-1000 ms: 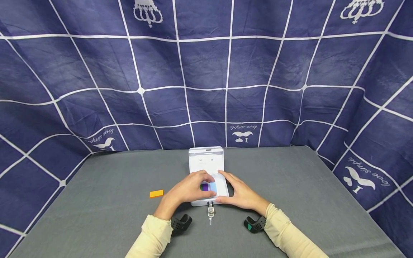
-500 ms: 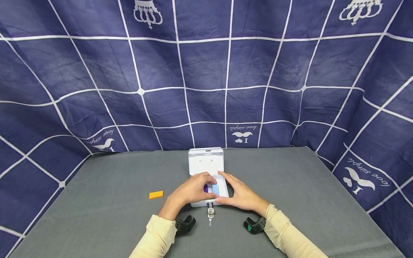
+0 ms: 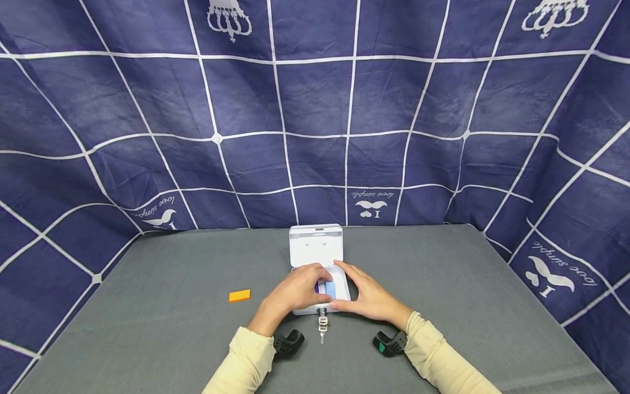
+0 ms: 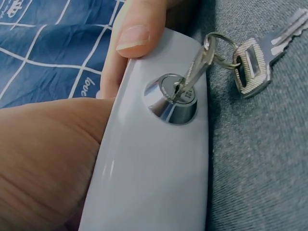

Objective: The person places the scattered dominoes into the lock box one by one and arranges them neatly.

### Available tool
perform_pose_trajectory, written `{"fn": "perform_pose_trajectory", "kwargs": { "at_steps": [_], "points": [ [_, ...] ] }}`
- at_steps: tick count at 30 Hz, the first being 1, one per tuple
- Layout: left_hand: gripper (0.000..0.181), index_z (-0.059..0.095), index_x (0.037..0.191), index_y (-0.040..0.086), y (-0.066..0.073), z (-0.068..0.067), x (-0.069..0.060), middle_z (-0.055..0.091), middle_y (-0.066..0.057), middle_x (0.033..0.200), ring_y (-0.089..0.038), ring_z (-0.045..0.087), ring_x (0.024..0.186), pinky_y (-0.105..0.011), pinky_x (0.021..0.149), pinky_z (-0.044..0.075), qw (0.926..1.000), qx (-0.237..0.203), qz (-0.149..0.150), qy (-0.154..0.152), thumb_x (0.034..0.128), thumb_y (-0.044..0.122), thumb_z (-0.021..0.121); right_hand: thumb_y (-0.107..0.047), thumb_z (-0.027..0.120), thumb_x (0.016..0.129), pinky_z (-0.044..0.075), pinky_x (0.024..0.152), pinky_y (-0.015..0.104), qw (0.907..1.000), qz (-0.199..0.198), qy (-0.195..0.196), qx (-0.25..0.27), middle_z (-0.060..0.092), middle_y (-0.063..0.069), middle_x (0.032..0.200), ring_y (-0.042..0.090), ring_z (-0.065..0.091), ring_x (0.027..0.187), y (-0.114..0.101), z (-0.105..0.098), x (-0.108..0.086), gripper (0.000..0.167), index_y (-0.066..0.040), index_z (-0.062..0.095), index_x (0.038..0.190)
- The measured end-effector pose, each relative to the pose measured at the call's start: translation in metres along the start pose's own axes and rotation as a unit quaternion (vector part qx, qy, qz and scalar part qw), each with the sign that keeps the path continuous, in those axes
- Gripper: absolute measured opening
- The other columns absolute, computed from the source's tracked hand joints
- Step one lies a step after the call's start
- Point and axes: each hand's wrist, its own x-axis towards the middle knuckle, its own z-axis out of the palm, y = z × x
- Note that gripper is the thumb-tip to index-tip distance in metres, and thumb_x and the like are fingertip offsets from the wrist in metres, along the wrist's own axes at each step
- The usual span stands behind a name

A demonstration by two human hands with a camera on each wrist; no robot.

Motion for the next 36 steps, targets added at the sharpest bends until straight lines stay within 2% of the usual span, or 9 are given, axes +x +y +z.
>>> {"fn": "perform_pose_trajectory", "kwargs": {
  "at_steps": [6,19,27,36],
  "points": [
    [0.033,0.076,0.105,0.001,0.0031,0.0017,0.0017,0.074,-0.009,0.099,-0.023,0.068,0.091,-0.035,0.082,0.055,0.9999,0.001,-0.012,0.010,0.0772,0.014,0.090,-0.056,0.078,0.086,0.040,0.114,0.055,1.0000,0.003,-0.001,-0.003,0.047,0.008,0.158,0.030,0.046,0.143,-0.0004,-0.0016,0.0001,0.094,-0.021,0.034,0.162],
    [0.037,0.079,0.104,0.009,0.0098,0.0057,0.0044,0.075,-0.003,0.098,-0.018,0.069,0.092,-0.038,0.083,0.057,0.9957,0.011,-0.090,0.022,0.0744,0.024,0.094,-0.054,0.079,0.086,0.042,0.113,0.054,1.0000,-0.002,0.001,-0.004,0.048,0.006,0.156,0.027,0.048,0.141,-0.0022,-0.0023,-0.0003,0.094,-0.021,0.035,0.162],
    [0.036,0.079,0.103,0.010,0.0084,0.0088,0.0014,0.075,-0.001,0.096,-0.016,0.069,0.091,-0.036,0.082,0.057,0.9956,0.011,-0.090,0.022,0.0738,0.025,0.094,-0.057,0.079,0.085,0.040,0.114,0.054,0.9999,0.010,-0.011,0.003,0.047,0.006,0.157,0.027,0.047,0.143,-0.0034,-0.0009,-0.0017,0.096,-0.021,0.033,0.162],
    [0.036,0.079,0.104,0.013,0.0078,0.0069,0.0045,0.073,0.001,0.096,-0.013,0.068,0.090,-0.035,0.080,0.056,0.9949,0.011,-0.097,0.024,0.0744,0.028,0.094,-0.057,0.079,0.085,0.039,0.115,0.054,1.0000,0.008,-0.003,0.002,0.046,0.005,0.157,0.026,0.046,0.143,-0.0007,-0.0026,0.0001,0.095,-0.023,0.034,0.162]
  ]
}}
